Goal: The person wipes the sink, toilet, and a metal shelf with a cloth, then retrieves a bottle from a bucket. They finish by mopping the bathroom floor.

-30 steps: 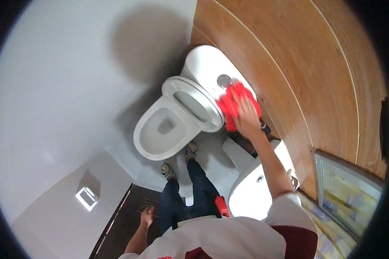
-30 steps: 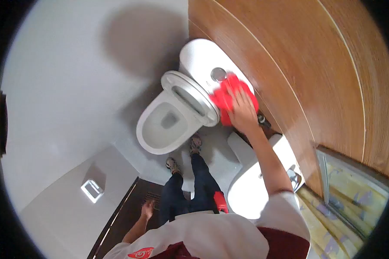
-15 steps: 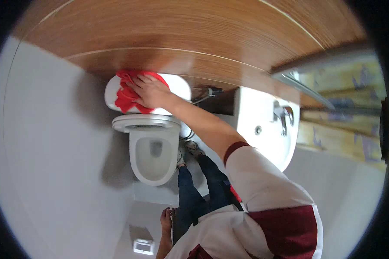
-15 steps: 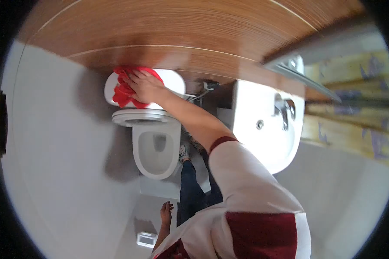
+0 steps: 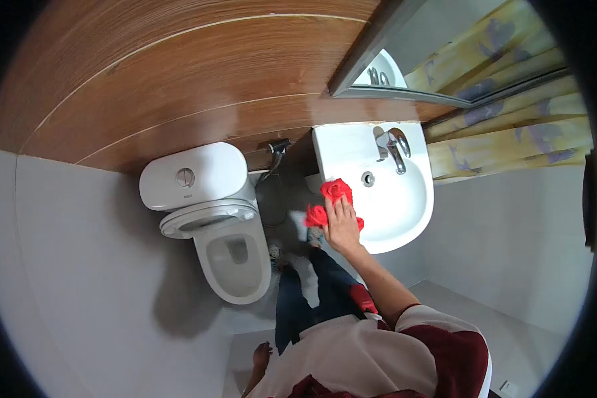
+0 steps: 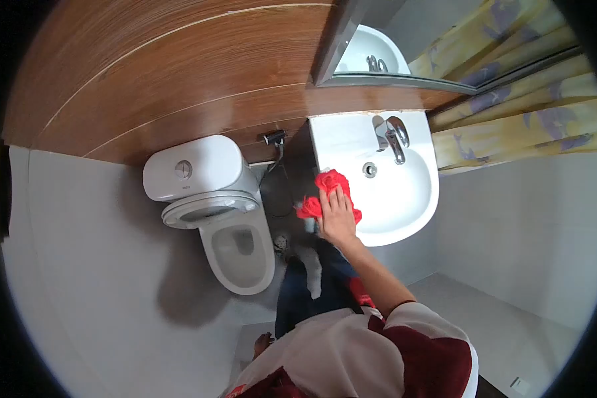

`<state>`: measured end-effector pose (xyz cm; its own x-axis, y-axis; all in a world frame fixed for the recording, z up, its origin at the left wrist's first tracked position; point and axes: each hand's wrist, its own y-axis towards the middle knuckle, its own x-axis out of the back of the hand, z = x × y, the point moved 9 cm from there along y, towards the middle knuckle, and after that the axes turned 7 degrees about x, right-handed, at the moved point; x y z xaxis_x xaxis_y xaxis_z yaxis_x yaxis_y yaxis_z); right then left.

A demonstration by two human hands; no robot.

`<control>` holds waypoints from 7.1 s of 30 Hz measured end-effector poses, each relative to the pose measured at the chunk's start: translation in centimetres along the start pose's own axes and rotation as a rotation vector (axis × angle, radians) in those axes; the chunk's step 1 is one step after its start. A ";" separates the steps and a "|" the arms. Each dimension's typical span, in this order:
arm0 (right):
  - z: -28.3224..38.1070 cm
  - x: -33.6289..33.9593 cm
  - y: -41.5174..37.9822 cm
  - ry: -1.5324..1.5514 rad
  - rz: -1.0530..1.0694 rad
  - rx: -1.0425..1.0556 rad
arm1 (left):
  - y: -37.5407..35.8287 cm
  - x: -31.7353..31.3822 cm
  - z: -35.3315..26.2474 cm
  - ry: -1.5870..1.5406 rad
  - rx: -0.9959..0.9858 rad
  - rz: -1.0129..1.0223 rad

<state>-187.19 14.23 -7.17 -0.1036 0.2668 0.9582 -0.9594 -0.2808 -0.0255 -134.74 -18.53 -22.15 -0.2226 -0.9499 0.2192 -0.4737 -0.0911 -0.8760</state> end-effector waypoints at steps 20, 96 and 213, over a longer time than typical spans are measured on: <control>-19.0 1.2 -21.0 0.066 -0.050 -0.258 | 9.4 6.0 -14.1 0.062 0.268 0.102; -36.4 7.4 1.5 0.001 -0.258 -0.207 | 12.9 7.5 -30.8 0.100 0.111 0.015; -12.9 -6.0 -0.4 0.580 -0.069 -0.130 | 10.0 6.1 -24.0 -0.022 0.306 0.000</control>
<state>-189.52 24.62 -16.53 -0.1311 0.7505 0.6477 -0.9894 -0.1398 -0.0384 -161.30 -18.04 -19.26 -0.2026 -0.9558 0.2133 -0.1944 -0.1742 -0.9653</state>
